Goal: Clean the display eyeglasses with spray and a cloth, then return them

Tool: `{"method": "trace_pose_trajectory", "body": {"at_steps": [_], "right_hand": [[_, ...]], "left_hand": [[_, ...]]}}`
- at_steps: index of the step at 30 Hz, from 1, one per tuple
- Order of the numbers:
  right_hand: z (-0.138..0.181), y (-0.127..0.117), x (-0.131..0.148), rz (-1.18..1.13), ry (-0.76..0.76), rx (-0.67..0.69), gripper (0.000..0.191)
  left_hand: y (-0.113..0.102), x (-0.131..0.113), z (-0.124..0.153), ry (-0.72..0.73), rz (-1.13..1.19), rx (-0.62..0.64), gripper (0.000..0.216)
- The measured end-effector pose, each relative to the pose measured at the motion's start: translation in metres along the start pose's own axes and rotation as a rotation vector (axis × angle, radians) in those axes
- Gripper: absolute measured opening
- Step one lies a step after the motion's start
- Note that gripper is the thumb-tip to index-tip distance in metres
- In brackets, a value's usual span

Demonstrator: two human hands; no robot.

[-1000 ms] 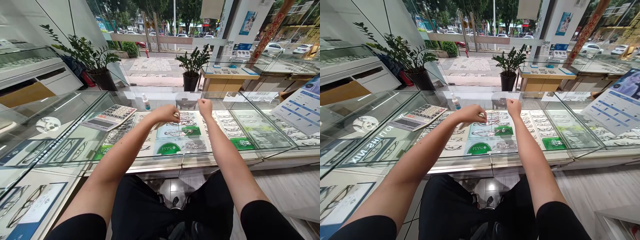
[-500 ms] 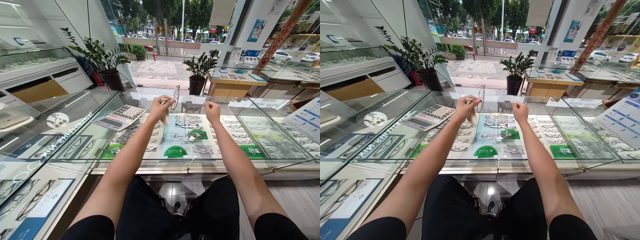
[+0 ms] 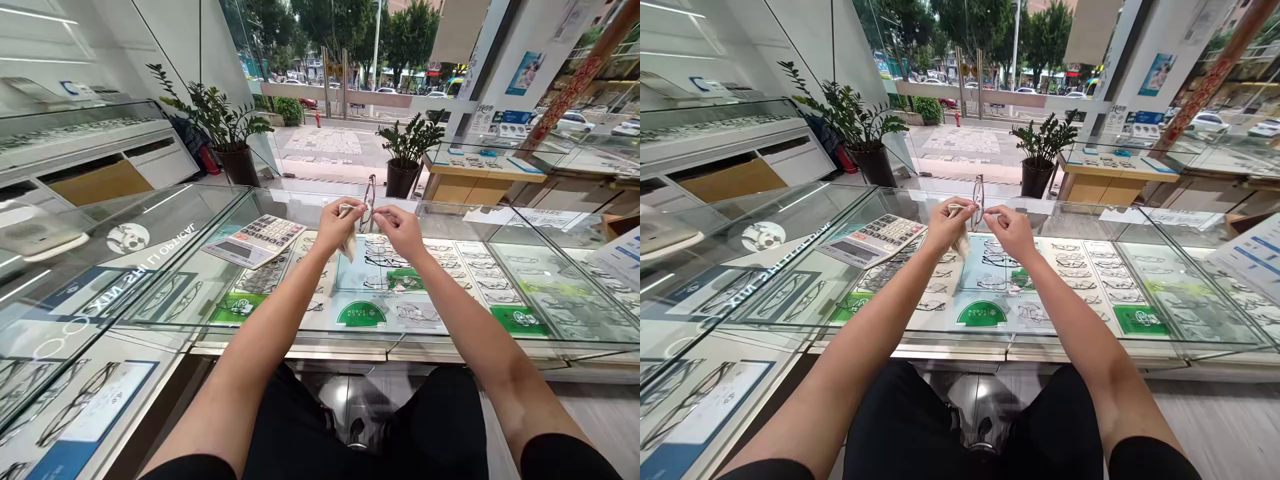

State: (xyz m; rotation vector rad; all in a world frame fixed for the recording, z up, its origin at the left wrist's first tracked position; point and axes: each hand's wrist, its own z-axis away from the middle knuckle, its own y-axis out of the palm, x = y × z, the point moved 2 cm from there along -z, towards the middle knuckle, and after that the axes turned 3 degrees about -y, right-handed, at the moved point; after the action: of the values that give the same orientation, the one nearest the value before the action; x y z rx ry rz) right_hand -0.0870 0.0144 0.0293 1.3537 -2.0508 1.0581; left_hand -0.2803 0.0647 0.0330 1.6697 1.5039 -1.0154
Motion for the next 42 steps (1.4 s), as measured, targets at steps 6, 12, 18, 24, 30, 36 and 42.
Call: {"method": "trace_pose_trajectory", "body": {"at_steps": [6,12,18,24,30,36,42], "right_hand": [[0.015,-0.002,0.0,-0.068,-0.015,-0.04,0.041],[0.017,-0.004,-0.002,-0.125,0.006,-0.049,0.042],[0.018,-0.004,0.0,-0.163,0.014,-0.059,0.048],[0.016,-0.008,0.004,-0.127,-0.013,-0.071,0.041],[0.013,-0.011,0.003,-0.086,-0.032,-0.125,0.036],[0.011,-0.029,0.003,0.052,-0.051,-0.307,0.03],[0.006,-0.049,0.001,0.163,-0.121,-0.483,0.031]], "left_hand": [[0.003,0.0,0.004,0.007,0.091,0.016,0.049],[0.011,-0.004,0.012,0.006,0.117,0.081,0.048],[0.013,-0.011,0.016,0.038,0.108,0.15,0.049],[0.012,-0.01,0.016,0.073,0.067,0.124,0.05],[0.006,-0.012,0.015,0.11,0.006,0.071,0.04],[0.001,-0.006,0.013,0.077,-0.082,0.05,0.034],[0.003,-0.001,0.015,0.074,-0.149,0.095,0.033]]}}
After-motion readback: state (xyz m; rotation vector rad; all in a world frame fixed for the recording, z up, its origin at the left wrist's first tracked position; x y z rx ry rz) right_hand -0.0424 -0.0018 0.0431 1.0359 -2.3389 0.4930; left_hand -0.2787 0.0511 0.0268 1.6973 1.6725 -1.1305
